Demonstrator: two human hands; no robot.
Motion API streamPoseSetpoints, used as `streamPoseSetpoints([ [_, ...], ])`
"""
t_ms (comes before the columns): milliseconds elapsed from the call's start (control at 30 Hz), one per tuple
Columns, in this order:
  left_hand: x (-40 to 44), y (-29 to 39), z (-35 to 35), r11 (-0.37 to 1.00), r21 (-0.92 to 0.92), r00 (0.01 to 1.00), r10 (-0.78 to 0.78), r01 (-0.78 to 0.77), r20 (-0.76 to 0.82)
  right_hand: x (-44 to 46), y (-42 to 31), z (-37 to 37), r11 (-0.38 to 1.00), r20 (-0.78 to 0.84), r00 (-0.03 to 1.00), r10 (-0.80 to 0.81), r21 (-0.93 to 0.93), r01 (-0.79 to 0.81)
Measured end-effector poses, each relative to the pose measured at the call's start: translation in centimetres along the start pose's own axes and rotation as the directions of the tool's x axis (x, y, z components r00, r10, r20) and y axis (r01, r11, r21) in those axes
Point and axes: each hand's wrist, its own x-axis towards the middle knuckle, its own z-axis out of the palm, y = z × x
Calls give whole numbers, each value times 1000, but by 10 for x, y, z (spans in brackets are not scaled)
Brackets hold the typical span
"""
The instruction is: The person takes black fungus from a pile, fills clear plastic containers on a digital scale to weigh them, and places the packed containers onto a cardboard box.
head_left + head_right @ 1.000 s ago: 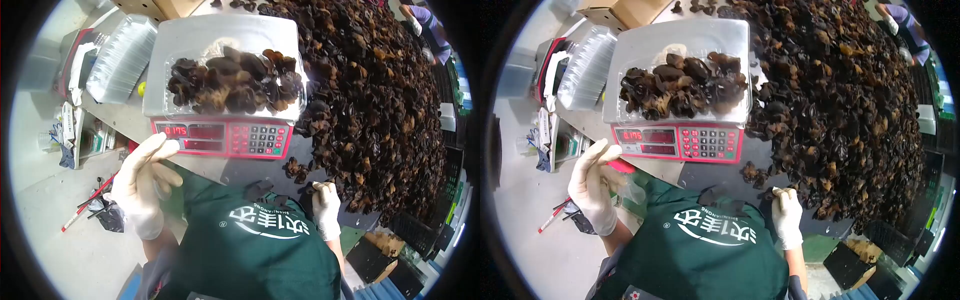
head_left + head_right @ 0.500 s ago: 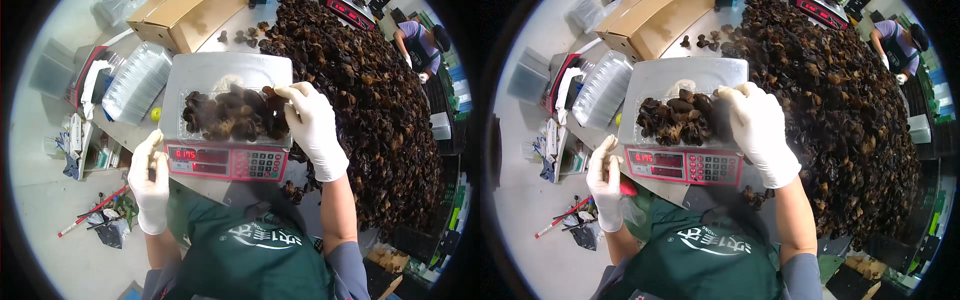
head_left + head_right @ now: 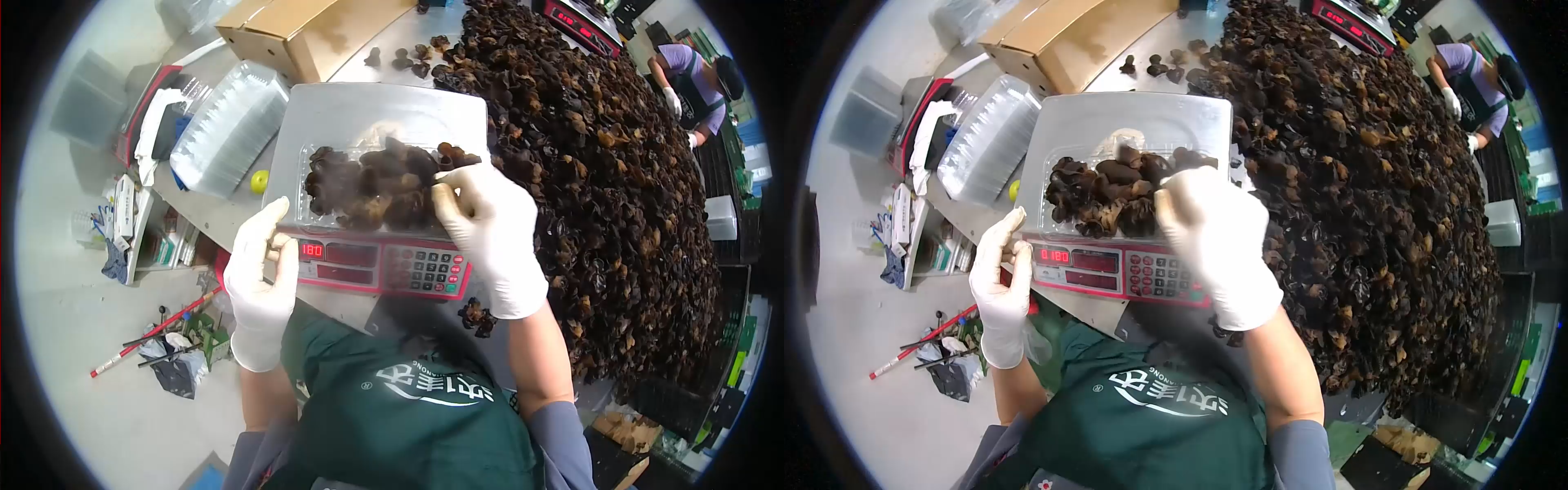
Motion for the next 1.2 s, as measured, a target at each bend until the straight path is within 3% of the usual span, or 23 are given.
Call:
streamPoseSetpoints([
  [33, -4, -3, -3, 1000, 10, 1000, -10, 10, -9, 1, 0, -8, 998, -32, 999, 34, 58, -32],
  [67, -7, -6, -6, 1000, 19, 1000, -19, 19, -15, 1, -4, -20, 952, 13, 979, 204, 229, -202],
  [133, -10, -10, -10, 999, 22, 999, -38, 39, -12, -6, 2, -39, 872, -8, 949, 316, 397, -287],
  [200, -13, -11, -8, 993, -48, 994, -112, 111, -16, -20, 9, -59, 809, 20, 900, 435, 431, -401],
  [300, -7, -8, -7, 996, -51, 997, -77, 76, -23, -57, 10, -90, 761, 92, 843, 531, 386, -521],
  [367, 0, -5, -9, 998, 60, 998, 0, 4, -62, -104, 35, -113, 875, 165, 893, 419, 188, -446],
  [500, 10, -7, -17, 994, 9, 986, -110, 112, -124, -191, 43, -156, 816, 304, 777, 552, -4, -578],
  [567, 13, -11, -19, 996, 48, 990, -65, 71, -123, -239, 48, -176, 638, 313, 581, 752, -122, -760],
  [633, 13, -9, -13, 998, 3, 992, -67, 68, -109, -278, 49, -192, 544, 291, 479, 828, -212, -812],
  [667, 14, -10, -11, 997, 18, 994, -69, 70, -89, -298, 51, -197, 538, 275, 466, 841, -339, -772],
  [767, 15, -8, 1, 998, 59, 998, -15, 19, -58, -369, 74, -216, 567, 324, 527, 786, -718, -404],
  [833, 14, -4, 7, 992, -24, 990, -124, 122, -60, -368, 64, -216, 439, 266, 443, 856, -827, -351],
  [900, 21, -16, -1, 994, -20, 994, -107, 107, -13, -340, 52, -202, 543, 204, 583, 786, -677, -496],
  [967, 31, -12, -3, 998, 37, 998, -58, 58, 16, -302, 42, -184, 583, 166, 584, 795, -475, -659],
  [1000, 35, -15, -1, 998, -50, 1000, -28, 27, -10, -286, 40, -170, 641, 153, 641, 752, -394, -659],
  [1033, 37, -10, -2, 999, 25, 999, -37, 37, -10, -272, 37, -158, 694, 137, 693, 708, -315, -647],
  [1200, 36, 2, 5, 1000, 21, 1000, 18, -18, -14, -247, 27, -96, 735, 221, 706, 673, -98, -670],
])
